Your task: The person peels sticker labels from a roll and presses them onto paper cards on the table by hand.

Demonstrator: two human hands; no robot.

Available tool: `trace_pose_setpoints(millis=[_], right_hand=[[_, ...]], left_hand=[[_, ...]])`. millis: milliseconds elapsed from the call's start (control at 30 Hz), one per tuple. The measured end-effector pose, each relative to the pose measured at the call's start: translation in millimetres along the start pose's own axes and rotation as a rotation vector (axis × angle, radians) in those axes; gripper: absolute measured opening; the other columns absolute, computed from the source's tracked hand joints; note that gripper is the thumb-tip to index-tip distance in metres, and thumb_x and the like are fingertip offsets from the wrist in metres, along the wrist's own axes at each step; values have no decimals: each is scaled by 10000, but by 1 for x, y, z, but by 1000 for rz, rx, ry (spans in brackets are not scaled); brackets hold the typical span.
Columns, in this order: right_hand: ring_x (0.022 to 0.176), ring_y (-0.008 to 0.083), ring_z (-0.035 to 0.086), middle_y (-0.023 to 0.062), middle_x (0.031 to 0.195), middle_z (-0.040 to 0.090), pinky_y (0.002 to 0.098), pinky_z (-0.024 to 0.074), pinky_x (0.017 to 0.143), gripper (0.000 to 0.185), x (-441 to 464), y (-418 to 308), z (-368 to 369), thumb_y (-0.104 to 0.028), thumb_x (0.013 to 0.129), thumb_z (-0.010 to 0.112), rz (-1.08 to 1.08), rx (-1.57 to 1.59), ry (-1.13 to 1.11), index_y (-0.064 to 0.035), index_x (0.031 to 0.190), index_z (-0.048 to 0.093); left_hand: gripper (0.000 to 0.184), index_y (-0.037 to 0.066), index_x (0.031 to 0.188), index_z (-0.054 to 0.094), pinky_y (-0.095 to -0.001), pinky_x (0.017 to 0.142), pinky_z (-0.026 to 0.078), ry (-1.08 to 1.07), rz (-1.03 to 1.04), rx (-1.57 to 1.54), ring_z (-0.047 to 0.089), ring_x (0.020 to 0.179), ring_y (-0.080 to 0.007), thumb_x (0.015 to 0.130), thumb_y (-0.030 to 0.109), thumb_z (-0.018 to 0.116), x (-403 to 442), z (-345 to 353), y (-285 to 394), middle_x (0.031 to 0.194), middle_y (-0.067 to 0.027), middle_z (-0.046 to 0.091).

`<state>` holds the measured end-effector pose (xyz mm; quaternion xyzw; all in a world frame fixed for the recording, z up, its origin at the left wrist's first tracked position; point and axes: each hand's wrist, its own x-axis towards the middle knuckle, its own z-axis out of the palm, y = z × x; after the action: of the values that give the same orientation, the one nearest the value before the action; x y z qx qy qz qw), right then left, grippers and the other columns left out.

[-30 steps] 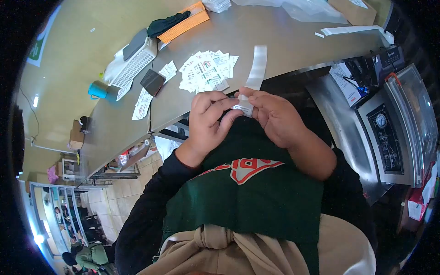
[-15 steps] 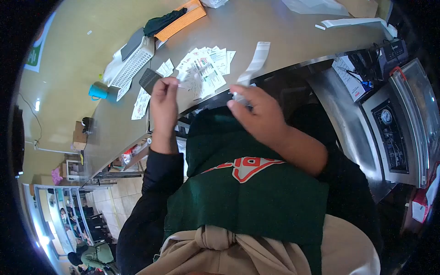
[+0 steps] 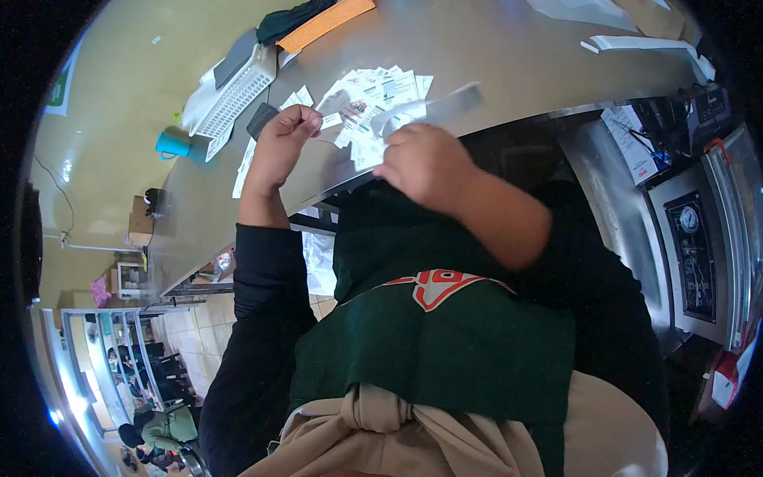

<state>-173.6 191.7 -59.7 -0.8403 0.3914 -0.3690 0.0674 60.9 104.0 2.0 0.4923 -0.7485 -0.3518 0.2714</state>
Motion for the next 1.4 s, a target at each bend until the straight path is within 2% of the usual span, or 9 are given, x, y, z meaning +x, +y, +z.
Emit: trace_pose_setpoints(millis=[33, 333, 567, 767, 967, 1067, 1267, 1367, 1400], right_hand=[[811, 296, 586, 106, 808, 623, 382, 469, 721, 193, 0, 5, -6, -235, 782, 653, 36, 13, 29, -49, 731, 667], [763, 314, 575, 134, 744, 607, 417, 458, 690, 253, -4, 25, -19, -247, 798, 600, 99, 84, -25, -20, 698, 649], [810, 298, 561, 147, 769, 601, 388, 445, 733, 261, -5, 25, -20, -246, 809, 600, 115, 118, -35, -5, 728, 657], [779, 304, 549, 151, 745, 587, 392, 437, 730, 257, -7, 27, -17, -234, 809, 601, 114, 163, -9, -1, 711, 644], [781, 307, 552, 154, 753, 591, 390, 438, 748, 245, -5, 24, -24, -224, 806, 606, 147, 155, -62, -1, 712, 643], [788, 305, 556, 153, 757, 594, 392, 438, 762, 241, -6, 26, -20, -222, 806, 607, 133, 155, -41, -1, 713, 642], [795, 313, 566, 142, 747, 608, 413, 453, 724, 262, -7, 28, -17, -243, 806, 593, 82, 172, 17, -16, 684, 637], [798, 307, 573, 145, 781, 622, 403, 455, 730, 266, -8, 28, -20, -260, 808, 595, 149, 185, -41, -14, 738, 667], [802, 298, 579, 143, 798, 626, 392, 456, 735, 261, -8, 30, -21, -261, 811, 601, 162, 234, -40, -14, 771, 677]], left_hand=[[115, 0, 889, 609, -233, 787, 417, -44, -24, 12, 541, 805, -104, 910, 106, 570, 1, -1, 3, 815, -3, 590], [178, -1, 934, 666, -244, 780, 424, -315, -110, 131, 550, 806, -105, 837, 147, 651, 14, 29, 29, 837, -24, 640], [190, -19, 925, 675, -222, 617, 403, -388, -123, 33, 491, 662, -80, 805, 128, 680, 34, 28, 2, 757, -2, 623], [170, -20, 923, 678, -227, 592, 404, -396, -88, 226, 493, 644, -75, 802, 98, 660, 39, 32, 8, 743, 5, 623], [273, -43, 892, 658, -326, 625, 451, -349, 56, 555, 559, 633, -225, 791, 211, 672, 31, 39, 33, 723, -134, 639], [403, -65, 831, 643, -366, 662, 471, -324, -49, 650, 591, 644, -308, 757, 326, 705, 27, 47, 47, 714, -204, 619], [667, -61, 1039, 613, -382, 857, 487, -79, -275, 858, 608, 989, -359, 660, 467, 762, 36, 37, 18, 1072, -229, 609], [787, 4, 1231, 534, -380, 905, 464, 21, -333, 877, 558, 1090, -351, 624, 429, 800, 35, 21, 30, 1234, -223, 529], [792, 24, 1246, 529, -377, 926, 448, -42, -168, 743, 547, 1104, -349, 611, 404, 812, 36, 15, 21, 1241, -216, 526]])
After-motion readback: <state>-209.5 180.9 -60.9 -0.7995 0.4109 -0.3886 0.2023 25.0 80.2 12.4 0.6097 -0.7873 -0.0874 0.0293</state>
